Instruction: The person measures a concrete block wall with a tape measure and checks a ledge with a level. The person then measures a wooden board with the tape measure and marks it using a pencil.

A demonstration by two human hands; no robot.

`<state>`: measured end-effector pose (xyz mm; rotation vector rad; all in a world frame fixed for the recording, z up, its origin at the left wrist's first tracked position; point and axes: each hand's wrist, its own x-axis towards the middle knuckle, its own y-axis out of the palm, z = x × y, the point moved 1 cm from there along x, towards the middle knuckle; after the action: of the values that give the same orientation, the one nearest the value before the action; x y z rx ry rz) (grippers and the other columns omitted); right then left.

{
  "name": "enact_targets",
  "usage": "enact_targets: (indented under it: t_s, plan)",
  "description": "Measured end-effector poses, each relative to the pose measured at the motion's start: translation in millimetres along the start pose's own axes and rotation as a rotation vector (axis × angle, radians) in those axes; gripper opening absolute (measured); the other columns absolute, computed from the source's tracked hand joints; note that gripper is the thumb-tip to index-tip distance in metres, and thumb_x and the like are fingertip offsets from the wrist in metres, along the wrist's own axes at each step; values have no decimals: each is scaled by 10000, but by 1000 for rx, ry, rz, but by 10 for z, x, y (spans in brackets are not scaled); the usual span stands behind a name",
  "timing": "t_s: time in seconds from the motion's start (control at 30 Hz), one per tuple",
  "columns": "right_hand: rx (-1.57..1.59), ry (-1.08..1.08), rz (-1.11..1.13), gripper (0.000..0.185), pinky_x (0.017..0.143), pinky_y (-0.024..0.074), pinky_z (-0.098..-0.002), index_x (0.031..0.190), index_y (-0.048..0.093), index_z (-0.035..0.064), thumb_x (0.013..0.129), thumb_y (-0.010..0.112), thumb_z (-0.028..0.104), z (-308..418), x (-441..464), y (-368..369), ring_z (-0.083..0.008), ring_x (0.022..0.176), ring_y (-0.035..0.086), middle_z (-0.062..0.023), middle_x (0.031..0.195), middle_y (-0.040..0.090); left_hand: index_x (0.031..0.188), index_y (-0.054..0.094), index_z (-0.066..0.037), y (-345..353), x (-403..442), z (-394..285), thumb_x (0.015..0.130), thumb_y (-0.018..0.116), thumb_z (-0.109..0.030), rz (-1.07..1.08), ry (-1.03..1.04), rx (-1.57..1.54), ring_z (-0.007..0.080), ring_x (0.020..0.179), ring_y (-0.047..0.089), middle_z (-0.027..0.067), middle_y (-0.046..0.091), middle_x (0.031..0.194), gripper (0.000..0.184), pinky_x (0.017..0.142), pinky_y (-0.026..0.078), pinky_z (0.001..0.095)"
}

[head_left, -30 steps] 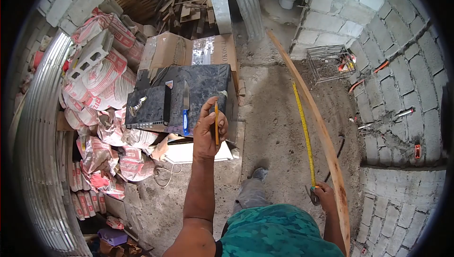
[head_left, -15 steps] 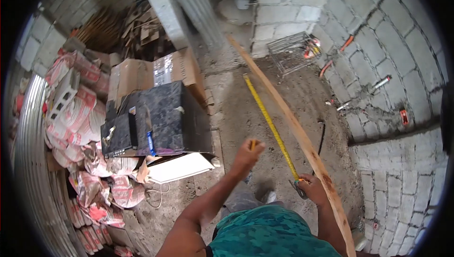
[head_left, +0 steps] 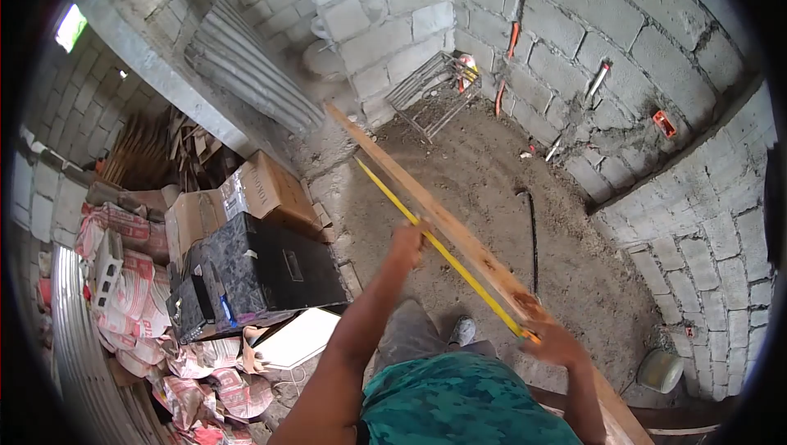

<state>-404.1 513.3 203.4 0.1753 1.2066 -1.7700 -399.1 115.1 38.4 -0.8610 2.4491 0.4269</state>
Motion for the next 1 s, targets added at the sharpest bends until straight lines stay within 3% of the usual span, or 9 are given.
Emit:
enact_targets:
  t_s: [0.07, 0.2, 0.33, 0.43, 0.63, 0.7, 0.77, 0.87, 1.0]
  plan:
    - [47, 116, 223, 672, 975, 501, -386, 1372, 586, 152, 809, 714, 496, -386, -299, -187, -335, 1122, 651, -178, 1261, 657, 839, 639, -75, -251, 445, -280, 911, 719, -228, -49, 33, -63, 107, 453, 465, 43, 637, 681, 187, 385, 356, 277]
    - [218, 214, 249, 604, 910, 519, -368, 1292, 655, 129, 785, 754, 441, -1013, -786, -310, -296, 1034, 685, -162, 1162, 700, 788, 640, -77, -824, 1337, -581, 897, 745, -216, -145, 72, -120, 114, 442, 453, 47, 602, 648, 206, 386, 342, 282]
    - [246, 379, 156, 520, 872, 529, -364, 1198, 715, 130, 769, 771, 419, -599, -120, -410, -295, 999, 692, -176, 1103, 710, 819, 613, -78, -892, 1757, -737, 928, 709, -297, -117, 57, -73, 111, 455, 448, 38, 567, 647, 262, 392, 339, 278]
    - [184, 256, 3, 518, 876, 525, -391, 1191, 715, 110, 761, 757, 395, -44, 969, -357, -325, 982, 687, -174, 1067, 718, 863, 592, -85, -614, 1819, -552, 945, 669, -362, -56, -86, -116, 113, 506, 454, 22, 528, 681, 299, 416, 348, 278]
    - [91, 304, 45, 587, 918, 525, -387, 1236, 691, 83, 765, 722, 434, 1159, 2969, -572, -341, 1002, 694, -225, 1098, 703, 938, 608, -78, -196, 1586, -130, 959, 607, -239, 302, -343, -169, 104, 541, 521, 23, 619, 776, 162, 447, 401, 261]
    - [85, 326, 57, 598, 925, 523, -393, 1240, 688, 83, 764, 717, 444, 1289, 3353, -607, -345, 1006, 692, -227, 1113, 699, 927, 610, -83, -214, 1733, -242, 949, 607, -213, 289, -382, -219, 103, 534, 518, 23, 617, 762, 132, 437, 395, 263]
    - [73, 353, 67, 609, 933, 520, -399, 1244, 684, 83, 763, 711, 455, 1442, 3511, -652, -350, 1010, 691, -229, 1128, 694, 915, 612, -87, -317, 1954, -286, 938, 607, -187, 279, -422, -274, 102, 528, 516, 22, 616, 749, 103, 427, 389, 266]
    - [-24, 351, 41, 608, 931, 520, -402, 1247, 676, 77, 769, 704, 452, 1683, 3487, -908, -344, 1011, 691, -214, 1111, 704, 843, 594, -97, -636, 2762, -239, 894, 605, -132, 36, -342, -286, 119, 491, 495, 25, 569, 655, 63, 397, 360, 283]
    - [24, 418, 58, 529, 931, 521, -403, 1192, 710, 111, 773, 728, 435, 1137, 2844, -984, -333, 1028, 691, -169, 1097, 723, 766, 571, -83, -1239, 3674, -538, 891, 603, -150, -87, -385, -238, 138, 421, 446, 34, 521, 585, 145, 377, 330, 305]
